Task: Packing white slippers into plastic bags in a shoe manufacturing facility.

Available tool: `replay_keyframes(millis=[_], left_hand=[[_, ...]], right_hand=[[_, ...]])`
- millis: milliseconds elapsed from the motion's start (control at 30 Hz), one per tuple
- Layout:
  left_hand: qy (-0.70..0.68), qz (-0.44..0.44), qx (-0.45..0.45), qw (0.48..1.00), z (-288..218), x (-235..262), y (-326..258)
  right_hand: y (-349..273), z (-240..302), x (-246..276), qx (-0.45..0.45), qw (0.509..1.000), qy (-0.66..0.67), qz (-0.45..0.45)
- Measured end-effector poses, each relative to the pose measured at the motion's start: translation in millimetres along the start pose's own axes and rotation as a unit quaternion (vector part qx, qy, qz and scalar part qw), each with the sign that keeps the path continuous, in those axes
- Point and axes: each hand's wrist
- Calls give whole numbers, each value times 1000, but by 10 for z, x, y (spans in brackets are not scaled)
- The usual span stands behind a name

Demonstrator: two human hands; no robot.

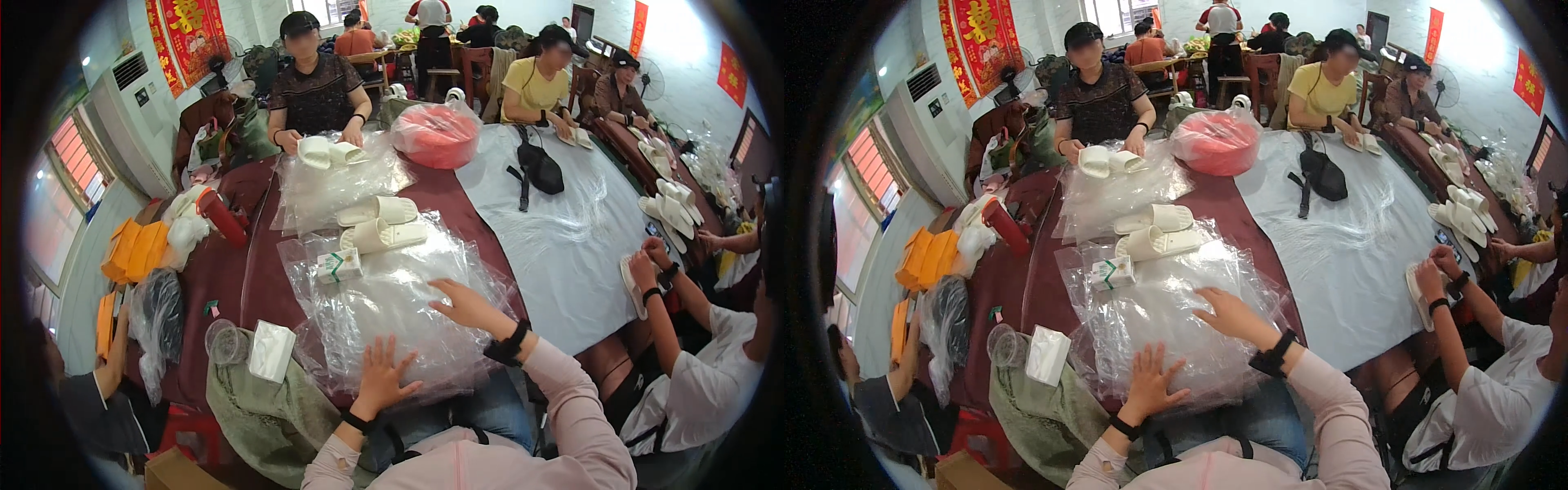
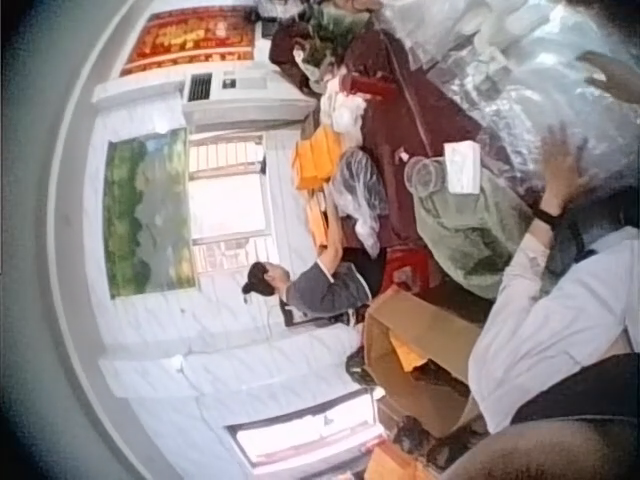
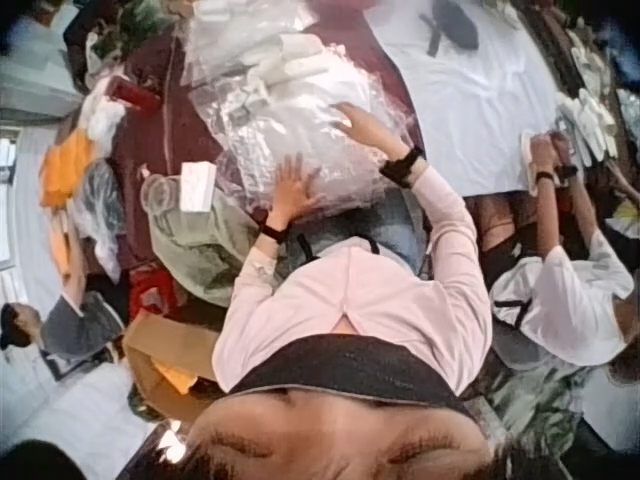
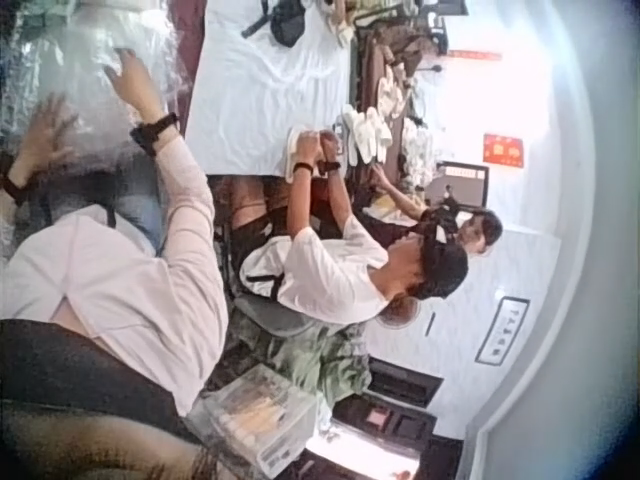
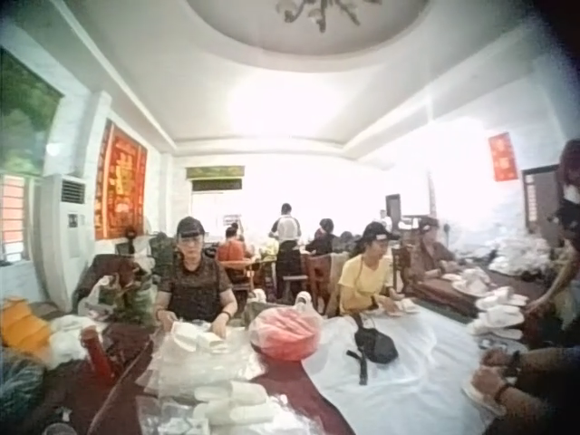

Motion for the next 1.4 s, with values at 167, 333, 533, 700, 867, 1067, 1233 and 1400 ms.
replay_keyframes(millis=[167,333,533,700,867,1067,1233,1400], left_hand=[[-13,-25,-3,1000,10,-52,0],[-5,-33,-3,999,-15,-27,16],[-13,-60,-1,998,-28,-84,3],[-6,-32,11,999,-21,-25,10],[0,-27,-2,1000,-62,21,61],[-12,-39,-2,999,13,-9,4],[-7,-28,-1,1000,-13,-70,-11],[26,-20,1,999,-21,-45,-12]], right_hand=[[836,-16,-269,-122,932,327,-97],[1545,-144,-658,-170,912,324,-186],[1874,-261,-894,-255,806,520,-122],[1829,-343,-877,-244,813,518,-103],[1905,-427,-646,-290,856,423,-70],[1990,-151,-356,-71,757,545,-353],[1660,151,247,69,756,538,-367],[942,649,819,82,787,532,-302]])
Point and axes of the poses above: each hand's wrist, its own y-axis towards the middle knuckle, its own x-axis out of the back of the hand, z = x × y, and after that the axes turned 7 degrees about x, right-handed
